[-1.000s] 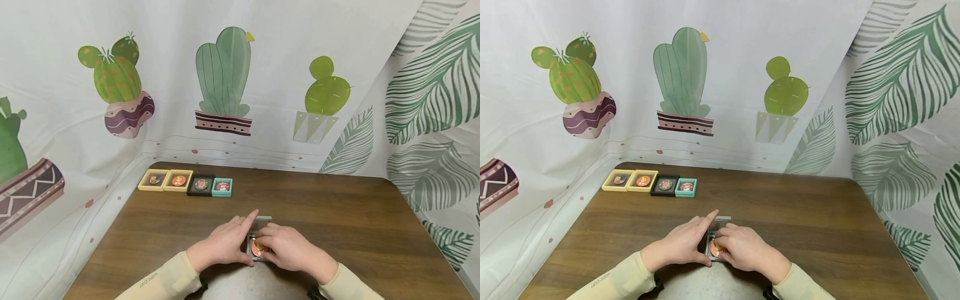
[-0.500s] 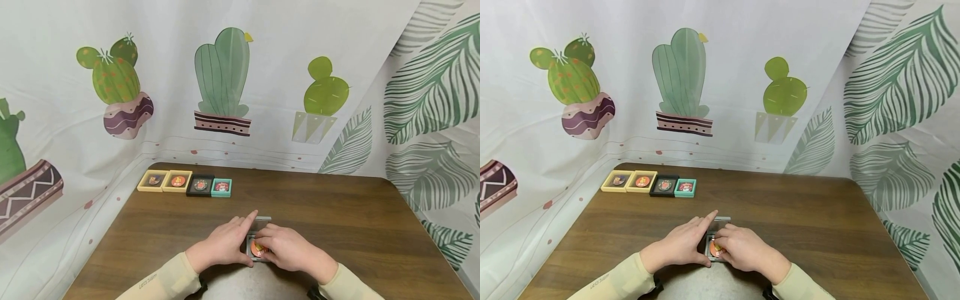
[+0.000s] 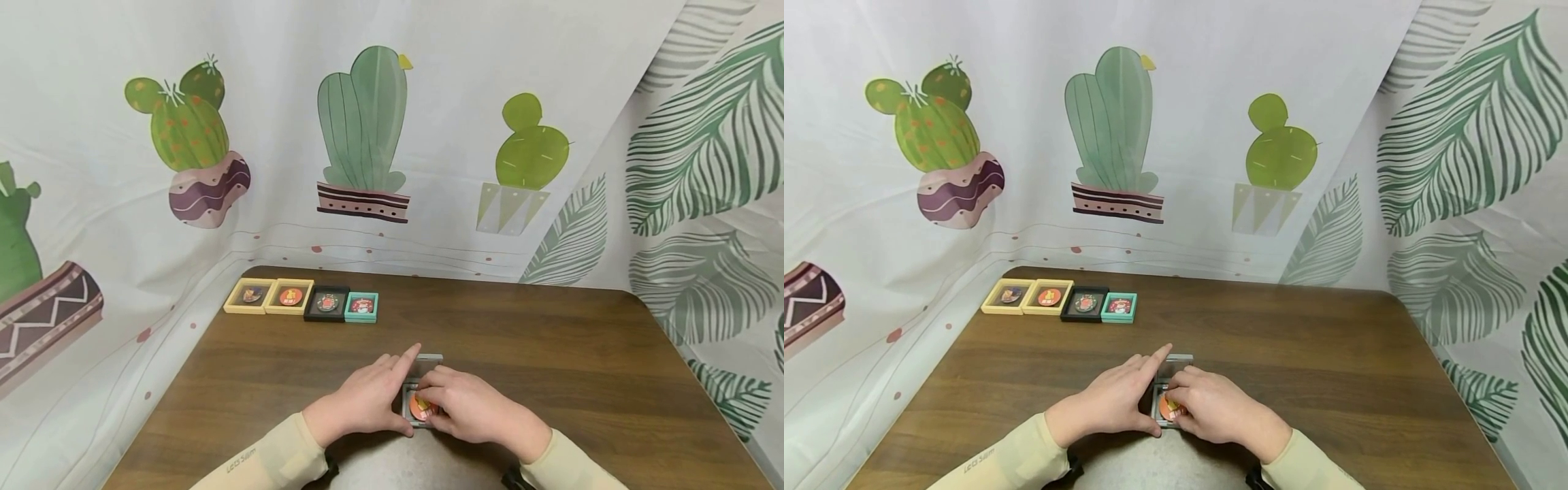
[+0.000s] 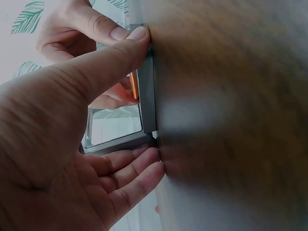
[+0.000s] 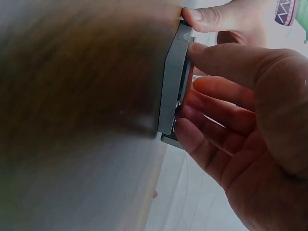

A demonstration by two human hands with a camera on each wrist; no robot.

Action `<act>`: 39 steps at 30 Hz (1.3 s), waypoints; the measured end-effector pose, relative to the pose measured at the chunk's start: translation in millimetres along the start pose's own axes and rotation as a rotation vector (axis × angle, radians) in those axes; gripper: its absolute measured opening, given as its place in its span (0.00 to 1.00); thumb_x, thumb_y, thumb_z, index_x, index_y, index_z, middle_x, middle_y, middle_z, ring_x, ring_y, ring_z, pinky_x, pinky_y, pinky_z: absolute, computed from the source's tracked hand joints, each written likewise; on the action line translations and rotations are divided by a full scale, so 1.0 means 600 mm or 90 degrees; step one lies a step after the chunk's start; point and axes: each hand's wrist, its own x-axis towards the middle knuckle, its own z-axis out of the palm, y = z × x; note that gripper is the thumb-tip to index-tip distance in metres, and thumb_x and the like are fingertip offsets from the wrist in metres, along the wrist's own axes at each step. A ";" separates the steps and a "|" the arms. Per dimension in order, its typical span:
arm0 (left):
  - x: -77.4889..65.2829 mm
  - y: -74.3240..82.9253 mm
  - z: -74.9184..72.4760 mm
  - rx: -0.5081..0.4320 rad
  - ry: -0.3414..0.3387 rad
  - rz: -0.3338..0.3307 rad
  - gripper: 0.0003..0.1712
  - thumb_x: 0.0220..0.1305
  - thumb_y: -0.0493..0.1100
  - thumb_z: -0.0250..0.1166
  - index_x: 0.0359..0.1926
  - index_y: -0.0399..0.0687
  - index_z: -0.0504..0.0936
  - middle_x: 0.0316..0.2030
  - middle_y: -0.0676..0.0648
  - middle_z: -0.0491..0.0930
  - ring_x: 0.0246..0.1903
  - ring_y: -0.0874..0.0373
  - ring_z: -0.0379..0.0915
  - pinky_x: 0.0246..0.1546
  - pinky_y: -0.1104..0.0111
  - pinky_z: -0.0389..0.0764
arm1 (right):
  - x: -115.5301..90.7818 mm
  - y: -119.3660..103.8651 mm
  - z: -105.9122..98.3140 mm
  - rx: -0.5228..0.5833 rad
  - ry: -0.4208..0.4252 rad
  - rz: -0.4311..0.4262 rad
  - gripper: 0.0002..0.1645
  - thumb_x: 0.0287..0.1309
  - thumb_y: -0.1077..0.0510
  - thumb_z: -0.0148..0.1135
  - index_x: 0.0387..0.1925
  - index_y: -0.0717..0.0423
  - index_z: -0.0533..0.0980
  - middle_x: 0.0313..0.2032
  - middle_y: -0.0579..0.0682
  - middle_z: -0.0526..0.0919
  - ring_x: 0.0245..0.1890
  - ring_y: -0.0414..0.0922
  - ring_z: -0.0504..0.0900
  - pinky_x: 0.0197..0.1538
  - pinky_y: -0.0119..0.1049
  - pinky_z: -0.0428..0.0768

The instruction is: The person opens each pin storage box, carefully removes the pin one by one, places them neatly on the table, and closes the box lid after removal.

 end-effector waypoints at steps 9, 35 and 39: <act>0.001 0.001 0.000 -0.008 -0.006 -0.014 0.80 0.36 0.74 0.75 0.79 0.56 0.35 0.66 0.44 0.68 0.64 0.40 0.62 0.57 0.51 0.71 | -0.001 0.000 0.000 0.021 -0.005 0.021 0.20 0.53 0.50 0.70 0.47 0.52 0.81 0.47 0.41 0.76 0.49 0.36 0.71 0.51 0.30 0.73; 0.002 0.000 0.001 -0.003 0.005 -0.003 0.79 0.36 0.75 0.75 0.79 0.54 0.37 0.64 0.45 0.69 0.61 0.47 0.66 0.52 0.57 0.75 | -0.013 -0.002 -0.067 0.070 0.046 -0.013 0.22 0.41 0.55 0.70 0.44 0.46 0.80 0.45 0.36 0.73 0.47 0.31 0.66 0.46 0.23 0.70; 0.001 0.000 0.002 0.003 0.008 0.001 0.80 0.35 0.75 0.75 0.79 0.53 0.37 0.63 0.46 0.70 0.59 0.50 0.67 0.51 0.59 0.76 | -0.019 0.005 -0.087 0.071 0.050 0.010 0.23 0.44 0.54 0.70 0.47 0.47 0.80 0.46 0.36 0.73 0.47 0.31 0.67 0.46 0.25 0.71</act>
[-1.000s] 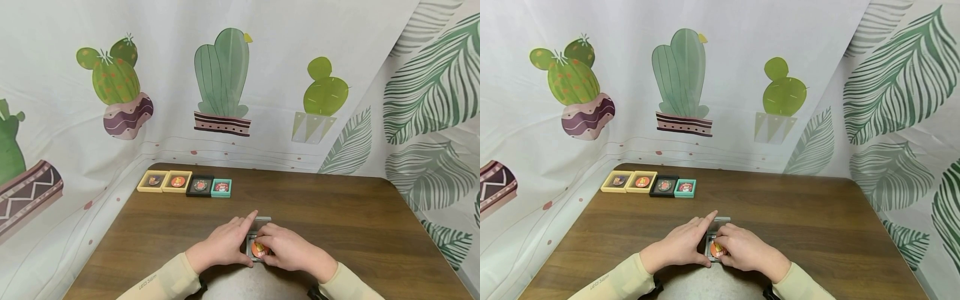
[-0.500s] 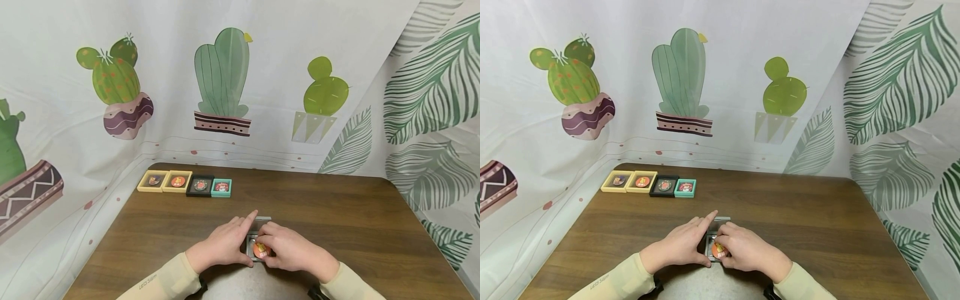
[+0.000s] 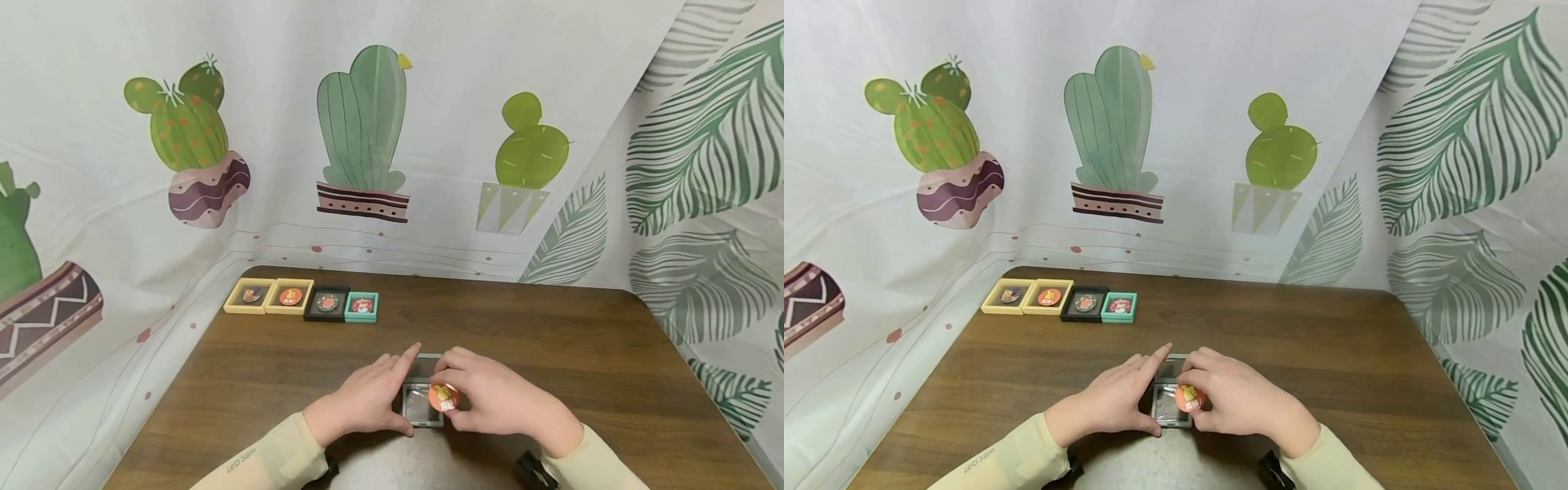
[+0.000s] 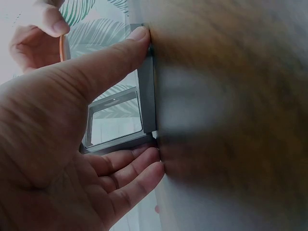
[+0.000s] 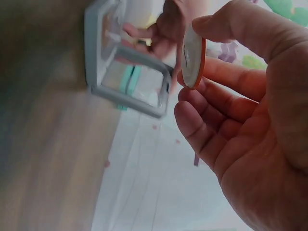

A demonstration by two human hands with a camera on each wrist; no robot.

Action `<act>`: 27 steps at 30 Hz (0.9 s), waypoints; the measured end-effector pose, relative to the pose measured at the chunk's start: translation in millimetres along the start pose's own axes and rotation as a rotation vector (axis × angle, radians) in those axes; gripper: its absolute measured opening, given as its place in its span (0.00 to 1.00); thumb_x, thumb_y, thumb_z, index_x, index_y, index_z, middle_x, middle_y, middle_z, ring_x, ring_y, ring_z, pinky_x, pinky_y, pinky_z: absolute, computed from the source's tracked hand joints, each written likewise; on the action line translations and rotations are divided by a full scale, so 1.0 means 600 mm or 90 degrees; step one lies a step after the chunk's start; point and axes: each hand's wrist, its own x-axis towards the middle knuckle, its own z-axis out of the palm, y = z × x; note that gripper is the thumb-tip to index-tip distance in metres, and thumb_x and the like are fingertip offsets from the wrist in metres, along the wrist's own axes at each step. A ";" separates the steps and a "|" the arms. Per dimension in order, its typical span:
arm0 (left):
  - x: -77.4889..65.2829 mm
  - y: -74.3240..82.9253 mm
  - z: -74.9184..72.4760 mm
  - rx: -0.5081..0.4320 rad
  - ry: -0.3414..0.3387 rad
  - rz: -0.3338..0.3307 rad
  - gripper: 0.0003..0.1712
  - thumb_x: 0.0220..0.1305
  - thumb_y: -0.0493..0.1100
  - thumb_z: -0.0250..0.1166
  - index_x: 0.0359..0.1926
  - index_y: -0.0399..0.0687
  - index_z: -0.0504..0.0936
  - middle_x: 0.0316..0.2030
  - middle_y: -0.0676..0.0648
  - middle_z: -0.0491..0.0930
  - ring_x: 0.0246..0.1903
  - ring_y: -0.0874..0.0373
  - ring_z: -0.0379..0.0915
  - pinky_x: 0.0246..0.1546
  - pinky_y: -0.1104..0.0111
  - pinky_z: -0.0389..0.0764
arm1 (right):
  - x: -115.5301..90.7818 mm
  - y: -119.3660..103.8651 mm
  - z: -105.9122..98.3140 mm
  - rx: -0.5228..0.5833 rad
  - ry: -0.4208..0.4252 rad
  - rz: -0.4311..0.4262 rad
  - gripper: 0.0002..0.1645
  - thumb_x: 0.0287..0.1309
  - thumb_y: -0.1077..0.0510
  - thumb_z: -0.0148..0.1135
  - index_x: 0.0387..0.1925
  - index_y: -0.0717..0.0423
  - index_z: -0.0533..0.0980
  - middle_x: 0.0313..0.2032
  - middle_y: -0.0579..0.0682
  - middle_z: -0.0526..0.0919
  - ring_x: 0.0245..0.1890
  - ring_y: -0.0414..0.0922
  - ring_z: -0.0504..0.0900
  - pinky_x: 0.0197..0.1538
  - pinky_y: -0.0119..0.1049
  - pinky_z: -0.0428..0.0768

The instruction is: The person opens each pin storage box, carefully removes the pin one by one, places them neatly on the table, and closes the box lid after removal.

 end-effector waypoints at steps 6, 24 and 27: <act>0.000 0.001 0.001 0.010 0.010 0.005 0.81 0.34 0.75 0.76 0.79 0.52 0.37 0.61 0.47 0.71 0.56 0.54 0.67 0.49 0.62 0.76 | -0.009 0.024 -0.021 -0.012 0.016 0.045 0.25 0.46 0.51 0.70 0.50 0.48 0.80 0.47 0.36 0.73 0.45 0.32 0.68 0.44 0.28 0.74; 0.000 0.001 0.000 0.007 -0.006 -0.007 0.81 0.35 0.74 0.76 0.79 0.54 0.35 0.66 0.43 0.67 0.64 0.45 0.62 0.58 0.56 0.71 | -0.058 0.141 -0.023 -0.030 0.041 0.207 0.26 0.41 0.54 0.69 0.48 0.49 0.81 0.42 0.39 0.72 0.42 0.36 0.69 0.42 0.31 0.74; -0.001 0.002 0.000 0.004 -0.008 -0.009 0.80 0.35 0.74 0.76 0.79 0.54 0.35 0.66 0.43 0.67 0.64 0.45 0.62 0.57 0.56 0.71 | -0.071 0.165 -0.023 -0.040 0.049 0.233 0.27 0.40 0.55 0.69 0.48 0.53 0.82 0.42 0.40 0.73 0.41 0.37 0.70 0.41 0.32 0.74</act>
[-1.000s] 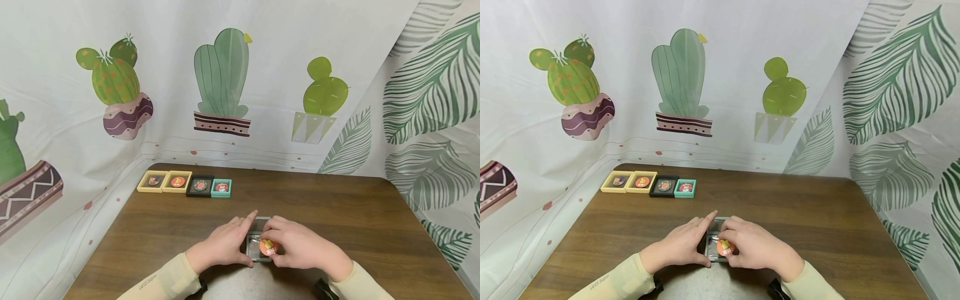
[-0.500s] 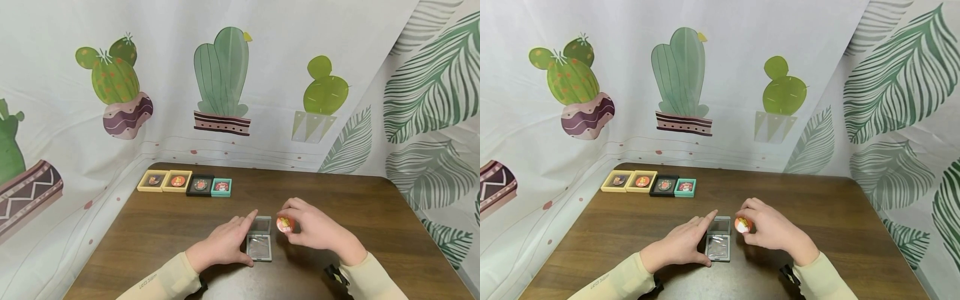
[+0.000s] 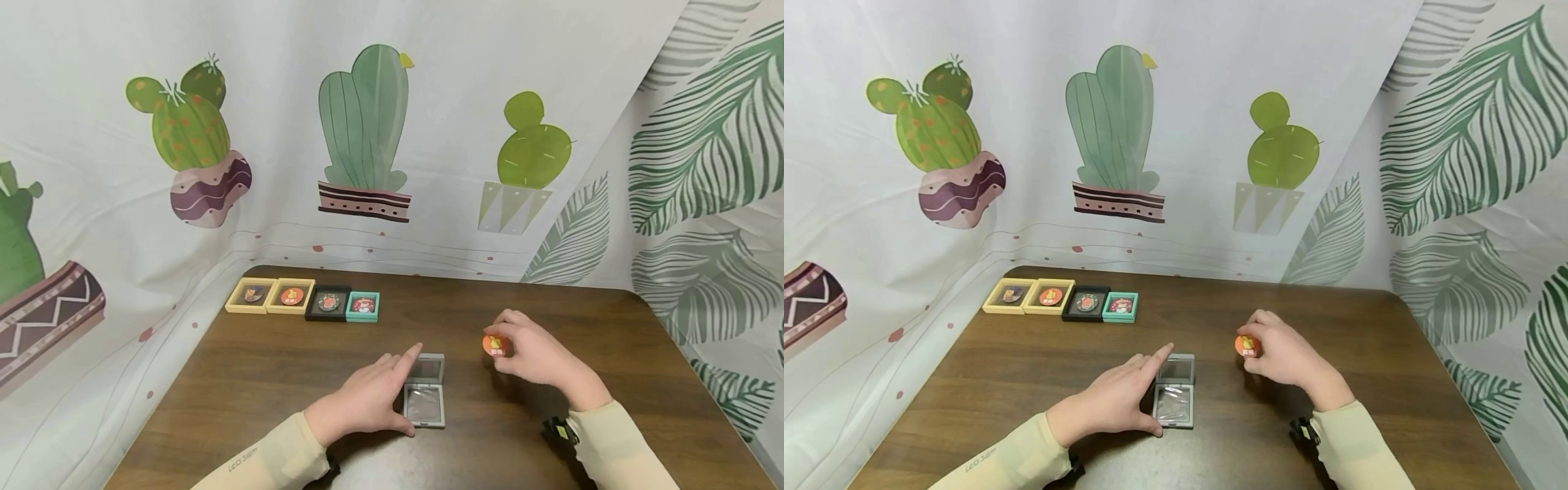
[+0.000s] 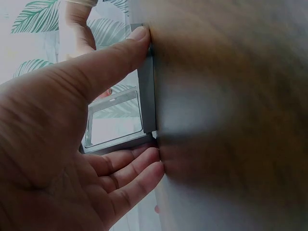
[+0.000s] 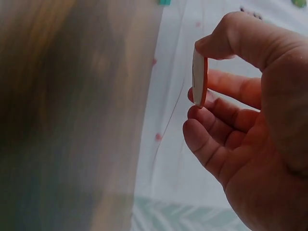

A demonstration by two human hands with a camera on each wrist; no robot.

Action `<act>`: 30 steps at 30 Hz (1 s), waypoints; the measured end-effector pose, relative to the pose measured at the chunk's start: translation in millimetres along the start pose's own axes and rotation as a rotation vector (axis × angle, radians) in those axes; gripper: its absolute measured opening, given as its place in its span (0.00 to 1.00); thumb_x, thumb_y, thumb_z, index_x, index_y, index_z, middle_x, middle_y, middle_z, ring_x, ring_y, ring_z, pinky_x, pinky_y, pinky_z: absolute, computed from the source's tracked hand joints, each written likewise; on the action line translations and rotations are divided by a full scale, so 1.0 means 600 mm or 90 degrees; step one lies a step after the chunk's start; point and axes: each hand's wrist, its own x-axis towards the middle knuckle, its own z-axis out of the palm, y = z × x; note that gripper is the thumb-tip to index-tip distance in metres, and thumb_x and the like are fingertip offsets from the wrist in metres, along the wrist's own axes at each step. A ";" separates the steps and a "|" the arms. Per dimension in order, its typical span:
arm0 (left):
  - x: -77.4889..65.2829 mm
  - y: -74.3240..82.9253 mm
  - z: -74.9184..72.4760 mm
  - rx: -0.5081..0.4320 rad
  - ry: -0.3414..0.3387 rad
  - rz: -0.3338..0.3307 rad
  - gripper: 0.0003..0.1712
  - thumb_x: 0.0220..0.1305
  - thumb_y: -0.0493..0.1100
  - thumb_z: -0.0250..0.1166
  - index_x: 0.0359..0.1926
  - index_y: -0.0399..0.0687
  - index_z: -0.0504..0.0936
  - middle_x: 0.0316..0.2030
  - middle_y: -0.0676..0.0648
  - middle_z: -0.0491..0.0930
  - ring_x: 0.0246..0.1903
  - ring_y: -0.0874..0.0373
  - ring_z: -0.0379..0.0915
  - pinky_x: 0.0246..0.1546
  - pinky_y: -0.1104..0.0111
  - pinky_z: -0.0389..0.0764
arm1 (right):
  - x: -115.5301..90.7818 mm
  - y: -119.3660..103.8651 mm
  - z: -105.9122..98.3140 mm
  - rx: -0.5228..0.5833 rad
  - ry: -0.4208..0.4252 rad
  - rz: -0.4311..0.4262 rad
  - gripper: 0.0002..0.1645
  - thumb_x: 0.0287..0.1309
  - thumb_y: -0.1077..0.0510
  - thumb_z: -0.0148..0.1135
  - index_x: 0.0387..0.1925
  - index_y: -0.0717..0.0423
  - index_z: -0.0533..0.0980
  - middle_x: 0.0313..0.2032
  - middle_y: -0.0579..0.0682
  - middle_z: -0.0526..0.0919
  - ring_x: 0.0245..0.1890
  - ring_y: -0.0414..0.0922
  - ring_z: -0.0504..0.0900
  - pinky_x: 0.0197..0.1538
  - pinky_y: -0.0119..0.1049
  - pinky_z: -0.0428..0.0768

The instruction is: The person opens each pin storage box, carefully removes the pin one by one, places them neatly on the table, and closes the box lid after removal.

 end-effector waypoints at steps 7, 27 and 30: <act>-0.003 0.000 -0.002 0.000 0.001 0.003 0.80 0.35 0.74 0.76 0.79 0.54 0.35 0.65 0.45 0.69 0.63 0.47 0.64 0.55 0.58 0.73 | -0.019 0.066 -0.008 -0.023 0.031 0.085 0.26 0.42 0.56 0.70 0.48 0.56 0.81 0.41 0.43 0.74 0.40 0.41 0.71 0.42 0.40 0.75; -0.001 -0.001 0.000 0.008 -0.002 0.002 0.81 0.36 0.75 0.75 0.79 0.55 0.33 0.65 0.45 0.68 0.62 0.50 0.64 0.54 0.59 0.73 | -0.096 0.200 -0.037 -0.048 -0.014 0.239 0.25 0.51 0.55 0.67 0.50 0.64 0.79 0.43 0.55 0.77 0.40 0.51 0.75 0.45 0.51 0.74; 0.000 0.000 -0.001 0.007 -0.002 0.002 0.81 0.36 0.75 0.75 0.79 0.55 0.33 0.65 0.45 0.68 0.63 0.49 0.63 0.55 0.59 0.73 | -0.106 0.212 -0.043 -0.050 -0.014 0.250 0.25 0.51 0.55 0.67 0.50 0.65 0.79 0.43 0.57 0.77 0.41 0.52 0.75 0.46 0.53 0.74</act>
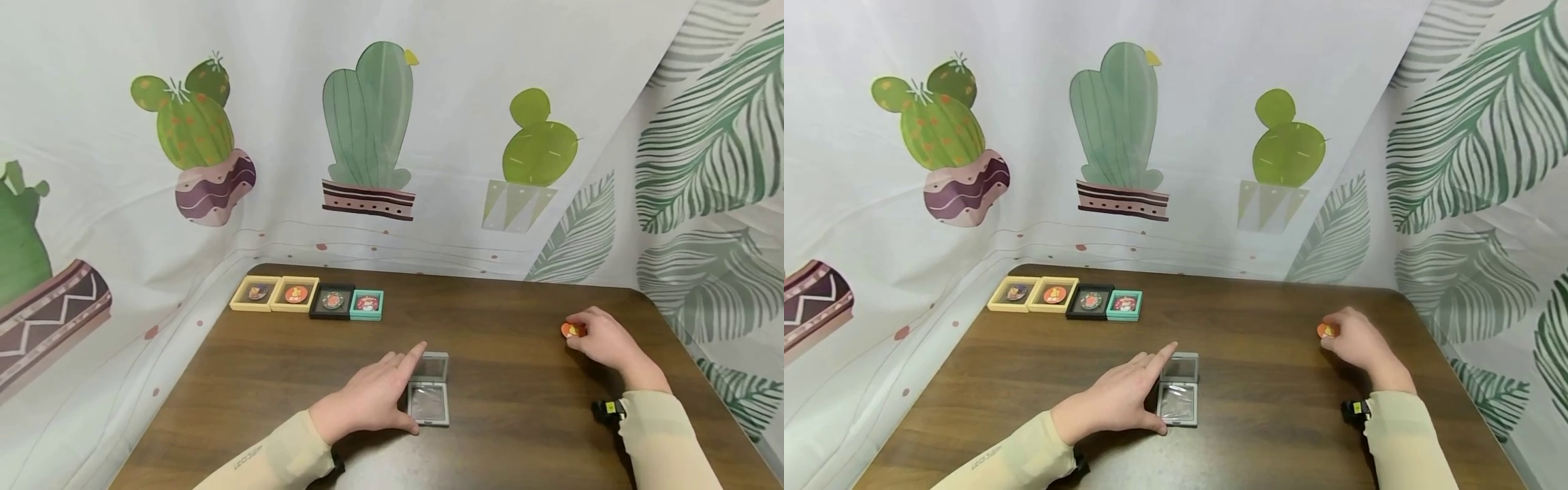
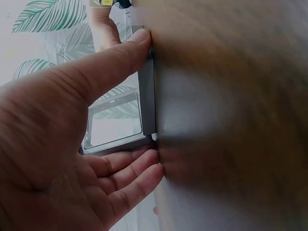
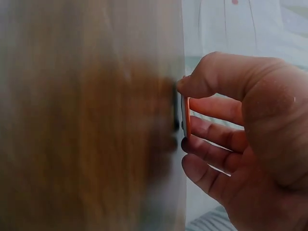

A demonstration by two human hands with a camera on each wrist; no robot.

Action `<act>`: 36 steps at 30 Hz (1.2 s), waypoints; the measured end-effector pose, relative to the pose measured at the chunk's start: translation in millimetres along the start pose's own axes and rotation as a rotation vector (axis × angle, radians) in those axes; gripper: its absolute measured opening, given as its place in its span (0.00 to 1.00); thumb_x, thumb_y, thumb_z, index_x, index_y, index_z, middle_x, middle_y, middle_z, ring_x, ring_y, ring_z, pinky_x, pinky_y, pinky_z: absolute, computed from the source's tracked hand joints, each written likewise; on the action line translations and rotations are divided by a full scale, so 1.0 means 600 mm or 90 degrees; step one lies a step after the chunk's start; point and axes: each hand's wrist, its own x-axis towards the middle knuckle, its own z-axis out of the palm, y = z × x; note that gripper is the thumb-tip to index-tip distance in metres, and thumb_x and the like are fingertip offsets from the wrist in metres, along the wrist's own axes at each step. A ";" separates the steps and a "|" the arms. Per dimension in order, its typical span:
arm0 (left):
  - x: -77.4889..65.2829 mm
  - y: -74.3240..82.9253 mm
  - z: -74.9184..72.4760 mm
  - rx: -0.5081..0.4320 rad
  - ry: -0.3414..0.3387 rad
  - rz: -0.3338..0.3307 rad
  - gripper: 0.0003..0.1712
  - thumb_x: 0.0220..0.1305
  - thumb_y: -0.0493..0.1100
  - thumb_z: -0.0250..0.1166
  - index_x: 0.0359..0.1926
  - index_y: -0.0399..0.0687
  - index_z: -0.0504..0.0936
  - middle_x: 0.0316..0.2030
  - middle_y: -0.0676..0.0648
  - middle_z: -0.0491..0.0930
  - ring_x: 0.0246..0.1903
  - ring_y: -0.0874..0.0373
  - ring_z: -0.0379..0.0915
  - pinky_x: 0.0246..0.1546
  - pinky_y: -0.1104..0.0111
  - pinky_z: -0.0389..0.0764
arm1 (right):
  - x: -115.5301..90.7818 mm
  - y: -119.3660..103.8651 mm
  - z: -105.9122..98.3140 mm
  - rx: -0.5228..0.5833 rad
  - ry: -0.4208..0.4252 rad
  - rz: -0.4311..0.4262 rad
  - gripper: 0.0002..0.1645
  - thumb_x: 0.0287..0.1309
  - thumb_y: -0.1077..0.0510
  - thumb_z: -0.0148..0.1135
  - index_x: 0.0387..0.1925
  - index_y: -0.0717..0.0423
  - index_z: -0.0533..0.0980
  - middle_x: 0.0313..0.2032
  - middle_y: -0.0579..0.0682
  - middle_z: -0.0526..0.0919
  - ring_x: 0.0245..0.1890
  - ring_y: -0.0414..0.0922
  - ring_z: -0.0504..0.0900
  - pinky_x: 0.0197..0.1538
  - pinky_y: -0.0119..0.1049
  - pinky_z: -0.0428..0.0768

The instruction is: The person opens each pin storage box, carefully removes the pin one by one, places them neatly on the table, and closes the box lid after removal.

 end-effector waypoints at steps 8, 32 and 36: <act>-0.002 -0.001 -0.001 -0.014 -0.007 -0.007 0.80 0.36 0.75 0.74 0.79 0.56 0.33 0.67 0.44 0.66 0.65 0.45 0.61 0.57 0.56 0.71 | 0.002 0.034 -0.016 -0.010 -0.001 0.019 0.27 0.50 0.54 0.69 0.49 0.68 0.78 0.43 0.61 0.78 0.42 0.56 0.76 0.46 0.54 0.73; -0.002 0.000 -0.002 -0.006 0.001 -0.004 0.81 0.35 0.75 0.75 0.79 0.55 0.34 0.65 0.46 0.68 0.63 0.50 0.63 0.55 0.59 0.73 | 0.025 0.153 -0.068 -0.053 -0.057 0.086 0.29 0.51 0.55 0.67 0.48 0.74 0.75 0.41 0.68 0.78 0.43 0.64 0.75 0.46 0.59 0.73; -0.002 0.000 -0.001 -0.002 0.008 0.003 0.81 0.34 0.75 0.76 0.79 0.52 0.36 0.64 0.47 0.69 0.61 0.52 0.65 0.53 0.60 0.74 | 0.021 0.163 -0.076 -0.065 -0.068 0.109 0.29 0.53 0.54 0.65 0.50 0.74 0.74 0.43 0.72 0.75 0.44 0.67 0.73 0.46 0.61 0.72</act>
